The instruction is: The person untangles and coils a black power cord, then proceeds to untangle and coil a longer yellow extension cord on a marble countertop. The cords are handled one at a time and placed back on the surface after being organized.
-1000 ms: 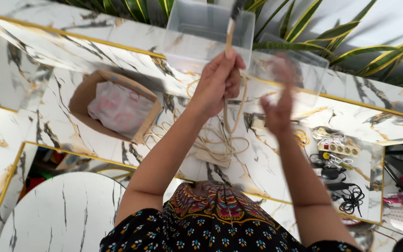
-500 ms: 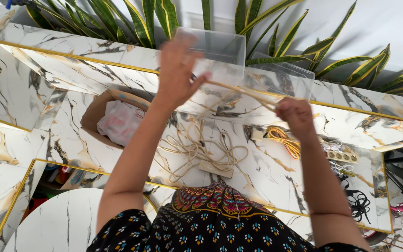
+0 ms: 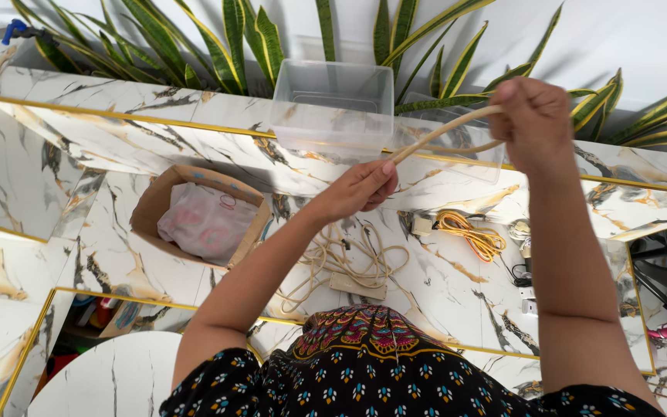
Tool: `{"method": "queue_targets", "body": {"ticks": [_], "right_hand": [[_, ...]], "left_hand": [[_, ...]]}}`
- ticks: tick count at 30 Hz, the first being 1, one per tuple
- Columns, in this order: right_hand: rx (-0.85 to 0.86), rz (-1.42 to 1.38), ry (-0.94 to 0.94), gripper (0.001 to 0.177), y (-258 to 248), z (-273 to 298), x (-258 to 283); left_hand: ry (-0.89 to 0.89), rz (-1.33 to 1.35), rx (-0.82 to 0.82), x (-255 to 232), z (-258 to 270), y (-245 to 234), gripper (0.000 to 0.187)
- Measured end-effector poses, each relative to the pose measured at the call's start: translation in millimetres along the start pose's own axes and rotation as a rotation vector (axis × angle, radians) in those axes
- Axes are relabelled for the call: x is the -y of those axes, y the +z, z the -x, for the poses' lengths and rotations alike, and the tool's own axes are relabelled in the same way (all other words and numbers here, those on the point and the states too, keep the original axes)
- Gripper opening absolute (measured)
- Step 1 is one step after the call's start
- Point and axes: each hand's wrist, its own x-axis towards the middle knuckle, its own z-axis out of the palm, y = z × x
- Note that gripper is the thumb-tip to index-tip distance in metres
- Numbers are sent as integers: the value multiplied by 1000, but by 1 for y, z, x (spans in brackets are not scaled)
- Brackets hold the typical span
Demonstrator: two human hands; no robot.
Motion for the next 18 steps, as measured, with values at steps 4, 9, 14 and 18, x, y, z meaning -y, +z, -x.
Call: {"method": "queue_targets", "body": {"ticks": [4,9,14,18], "right_hand": [[25,23,-15,24,27,-3,2],[5,37,34,20,50,-9,14],[71,-127,82,10,72,-18,34],[28,-265,99,13,93,-24,44]], "left_hand": [[66,21,-102,9,2,-7,43],[184,-65,-114,2,8,-26,44],[288,-206,-215,-16,6,-35,50],[325,-164,-269,-29,5,-31,45]]}}
